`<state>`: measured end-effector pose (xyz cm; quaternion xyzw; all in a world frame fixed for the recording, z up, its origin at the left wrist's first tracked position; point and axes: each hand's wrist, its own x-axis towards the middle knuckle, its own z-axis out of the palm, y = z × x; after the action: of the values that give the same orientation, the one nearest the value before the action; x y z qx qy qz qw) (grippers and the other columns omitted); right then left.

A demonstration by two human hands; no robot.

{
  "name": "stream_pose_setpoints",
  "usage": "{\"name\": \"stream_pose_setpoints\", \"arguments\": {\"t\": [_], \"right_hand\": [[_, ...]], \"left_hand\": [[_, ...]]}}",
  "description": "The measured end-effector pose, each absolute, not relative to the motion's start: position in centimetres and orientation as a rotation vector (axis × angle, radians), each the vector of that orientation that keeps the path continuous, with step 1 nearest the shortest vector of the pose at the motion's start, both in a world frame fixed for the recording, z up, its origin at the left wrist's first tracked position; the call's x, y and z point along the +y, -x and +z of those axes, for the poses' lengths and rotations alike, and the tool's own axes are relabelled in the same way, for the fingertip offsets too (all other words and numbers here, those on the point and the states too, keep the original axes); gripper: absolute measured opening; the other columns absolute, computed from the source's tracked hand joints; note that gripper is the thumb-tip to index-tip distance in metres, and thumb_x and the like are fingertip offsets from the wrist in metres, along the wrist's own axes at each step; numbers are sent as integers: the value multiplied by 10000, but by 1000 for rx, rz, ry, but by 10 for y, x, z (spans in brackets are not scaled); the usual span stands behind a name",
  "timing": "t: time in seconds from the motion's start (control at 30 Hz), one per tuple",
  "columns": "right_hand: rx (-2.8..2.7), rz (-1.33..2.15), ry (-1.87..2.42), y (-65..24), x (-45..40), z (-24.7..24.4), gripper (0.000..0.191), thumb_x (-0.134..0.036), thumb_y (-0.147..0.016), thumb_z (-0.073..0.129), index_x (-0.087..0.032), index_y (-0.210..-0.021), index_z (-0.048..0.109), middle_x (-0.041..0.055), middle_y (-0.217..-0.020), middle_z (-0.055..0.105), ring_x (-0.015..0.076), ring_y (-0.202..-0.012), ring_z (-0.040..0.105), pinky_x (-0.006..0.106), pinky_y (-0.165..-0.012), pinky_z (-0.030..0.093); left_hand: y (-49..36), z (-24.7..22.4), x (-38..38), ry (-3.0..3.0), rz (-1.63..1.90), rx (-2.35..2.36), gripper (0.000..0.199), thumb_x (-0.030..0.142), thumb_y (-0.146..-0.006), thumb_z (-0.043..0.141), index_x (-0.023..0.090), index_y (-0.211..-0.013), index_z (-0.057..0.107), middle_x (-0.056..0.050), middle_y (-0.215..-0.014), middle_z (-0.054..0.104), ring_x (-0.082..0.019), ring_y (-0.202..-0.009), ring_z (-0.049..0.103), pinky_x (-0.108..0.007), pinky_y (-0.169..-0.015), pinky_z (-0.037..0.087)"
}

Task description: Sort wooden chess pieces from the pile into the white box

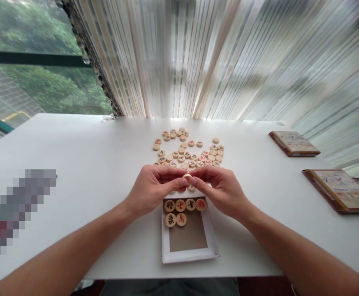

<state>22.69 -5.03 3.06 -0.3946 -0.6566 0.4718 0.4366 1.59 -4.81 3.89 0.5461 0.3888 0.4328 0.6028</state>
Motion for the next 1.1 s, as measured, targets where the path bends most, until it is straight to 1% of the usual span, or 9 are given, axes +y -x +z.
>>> {"name": "stream_pose_setpoints", "arguments": {"t": [0.1,0.23,0.37,0.53,0.67,0.8,0.87,0.97,1.1], "right_hand": [[-1561,1270,971,-225,-51,33,326,-526,-864,849,-209,-937,816,64,-834,807,197,-737,730,299,-648,583],[-1482,1380,958,-222,-54,39,315,-506,-834,879,-203,-889,813,53,-801,802,168,-688,711,259,-591,557],[-1435,1414,966,-220,-55,42,328,-510,-801,902,-203,-874,815,30,-731,771,153,-634,690,249,-555,555],[-1420,1400,966,-220,-56,41,351,-521,-772,919,-206,-873,804,51,-798,799,179,-692,732,265,-585,593],[-1421,1349,962,-221,-57,39,314,-479,-767,936,-209,-878,821,39,-775,787,161,-653,708,256,-568,580],[-1391,1347,982,-222,-56,36,286,-412,-746,964,-203,-896,839,21,-713,760,132,-592,666,225,-519,545],[-1363,1390,994,-222,-56,36,301,-406,-724,977,-202,-901,844,27,-719,768,143,-605,687,232,-531,569],[-1311,1462,994,-222,-55,36,313,-397,-683,1000,-204,-878,850,29,-722,781,151,-617,710,247,-565,611],[-1220,1551,1010,-222,-54,37,286,-369,-665,1011,-201,-841,860,37,-712,797,148,-629,737,233,-601,637]], "left_hand": [[-15,40,-50,-1202,975,903,357,353,-759,946,163,-1050,869,-110,-982,856,-259,-852,833,-380,-826,724],[-13,39,-50,-1169,955,917,371,381,-733,960,158,-1017,876,-100,-866,851,-259,-792,830,-380,-772,731],[-11,38,-49,-1163,941,913,381,402,-730,960,164,-1015,877,-105,-867,852,-266,-794,832,-391,-777,732],[-11,38,-48,-1144,942,897,319,366,-745,951,182,-995,880,-91,-870,855,-261,-797,834,-382,-776,733],[-12,37,-48,-1168,973,894,270,314,-747,947,193,-980,883,-80,-894,859,-251,-802,834,-373,-806,727],[-15,38,-50,-1210,998,922,249,297,-731,950,198,-950,887,-76,-915,861,-282,-888,837,-411,-890,715],[-16,39,-51,-1234,1007,927,242,302,-738,944,196,-947,887,-75,-917,861,-292,-903,836,-425,-901,713],[-17,40,-52,-1278,1012,905,207,298,-765,924,197,-942,888,-70,-894,858,-283,-873,836,-408,-872,718],[-18,40,-53,-1245,992,897,193,298,-780,915,198,-943,889,-72,-912,860,-286,-860,839,-412,-878,717]]}}
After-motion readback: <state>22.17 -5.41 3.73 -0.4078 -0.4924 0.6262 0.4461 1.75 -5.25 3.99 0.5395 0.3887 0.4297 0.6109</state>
